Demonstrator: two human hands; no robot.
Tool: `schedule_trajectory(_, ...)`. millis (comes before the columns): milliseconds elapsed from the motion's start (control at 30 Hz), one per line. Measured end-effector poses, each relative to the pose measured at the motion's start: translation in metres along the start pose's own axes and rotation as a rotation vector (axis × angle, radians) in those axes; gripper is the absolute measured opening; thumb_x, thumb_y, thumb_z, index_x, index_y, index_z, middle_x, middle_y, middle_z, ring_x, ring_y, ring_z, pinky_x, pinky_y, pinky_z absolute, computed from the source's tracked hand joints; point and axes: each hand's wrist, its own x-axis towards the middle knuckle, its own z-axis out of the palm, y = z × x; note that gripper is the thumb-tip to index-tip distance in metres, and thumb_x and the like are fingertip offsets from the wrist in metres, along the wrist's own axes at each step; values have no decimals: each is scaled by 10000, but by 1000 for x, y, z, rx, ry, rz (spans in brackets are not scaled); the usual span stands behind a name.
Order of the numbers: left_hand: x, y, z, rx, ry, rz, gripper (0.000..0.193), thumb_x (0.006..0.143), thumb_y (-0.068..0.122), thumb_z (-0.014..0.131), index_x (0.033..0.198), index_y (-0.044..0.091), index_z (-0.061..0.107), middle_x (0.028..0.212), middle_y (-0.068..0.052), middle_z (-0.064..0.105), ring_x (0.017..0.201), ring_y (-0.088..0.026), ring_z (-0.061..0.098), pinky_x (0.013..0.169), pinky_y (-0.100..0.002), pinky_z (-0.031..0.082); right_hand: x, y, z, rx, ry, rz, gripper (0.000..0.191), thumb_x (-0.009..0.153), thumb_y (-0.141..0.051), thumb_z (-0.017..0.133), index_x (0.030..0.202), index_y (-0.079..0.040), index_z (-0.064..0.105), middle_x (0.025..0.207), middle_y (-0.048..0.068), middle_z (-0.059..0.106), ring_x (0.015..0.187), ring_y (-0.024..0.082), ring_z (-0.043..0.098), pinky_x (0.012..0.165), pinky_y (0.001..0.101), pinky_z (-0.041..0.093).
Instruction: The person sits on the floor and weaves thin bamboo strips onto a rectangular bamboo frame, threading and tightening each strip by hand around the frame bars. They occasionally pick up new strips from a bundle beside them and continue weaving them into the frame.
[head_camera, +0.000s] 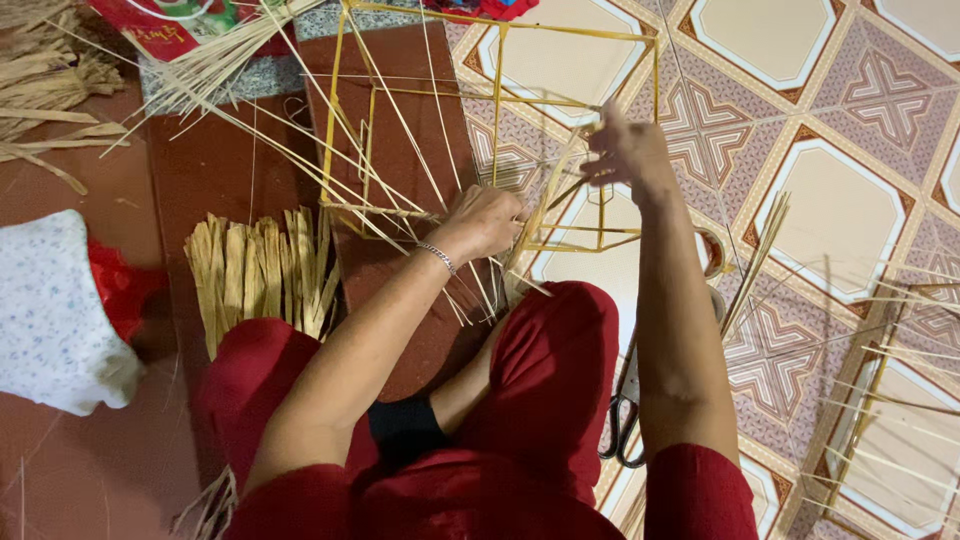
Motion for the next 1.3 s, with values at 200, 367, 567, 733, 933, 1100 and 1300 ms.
schedule_trajectory(200,8,0,9,87,-12,51,179,868,108,684,999,129,804,967,-174,751,949,-338,729,921,-471,567,-30,29,0,-480,347,-285,463,1025,-360,622,952,61,798,862,235,770,760,289,766,680,410,600)
schedule_trajectory(367,6,6,11,-31,-217,-182,206,947,95,631,1088,185,749,913,-96,664,839,-268,702,720,-416,669,-45,53,11,-645,461,-550,362,969,-315,733,1076,28,773,837,222,725,704,372,717,617,424,545)
schedule_trajectory(567,7,7,7,71,-167,-95,241,907,50,620,1002,186,795,865,-72,715,862,-207,708,849,-416,591,-66,47,22,-651,573,-525,276,987,-259,740,854,-21,782,709,196,732,628,332,704,607,402,526)
schedule_trajectory(733,16,-3,7,112,-122,-4,166,913,133,632,935,105,794,884,-131,719,888,-276,723,898,-457,580,-130,69,55,-195,426,-342,245,1023,-209,699,870,-32,768,705,119,737,632,197,712,602,323,559)
schedule_trajectory(933,7,-10,12,-28,-23,7,148,855,179,689,959,147,789,926,-169,755,921,-317,740,907,-453,576,-144,108,92,-86,68,-627,473,939,-196,767,1310,67,638,1191,192,667,1037,265,663,752,328,594)
schedule_trajectory(1100,-1,-11,8,-105,87,89,282,814,152,700,1094,161,724,998,-115,779,948,-298,746,905,-450,561,-142,113,77,-377,255,-523,190,967,-214,743,973,-30,787,815,95,718,700,208,669,635,333,535)
schedule_trajectory(1300,-5,-3,4,-227,7,-102,341,863,65,630,1181,188,642,998,-73,772,877,-238,781,863,-396,628,-194,85,29,-58,-33,-168,238,1015,-209,663,948,-10,777,673,89,675,591,182,583,543,339,451)
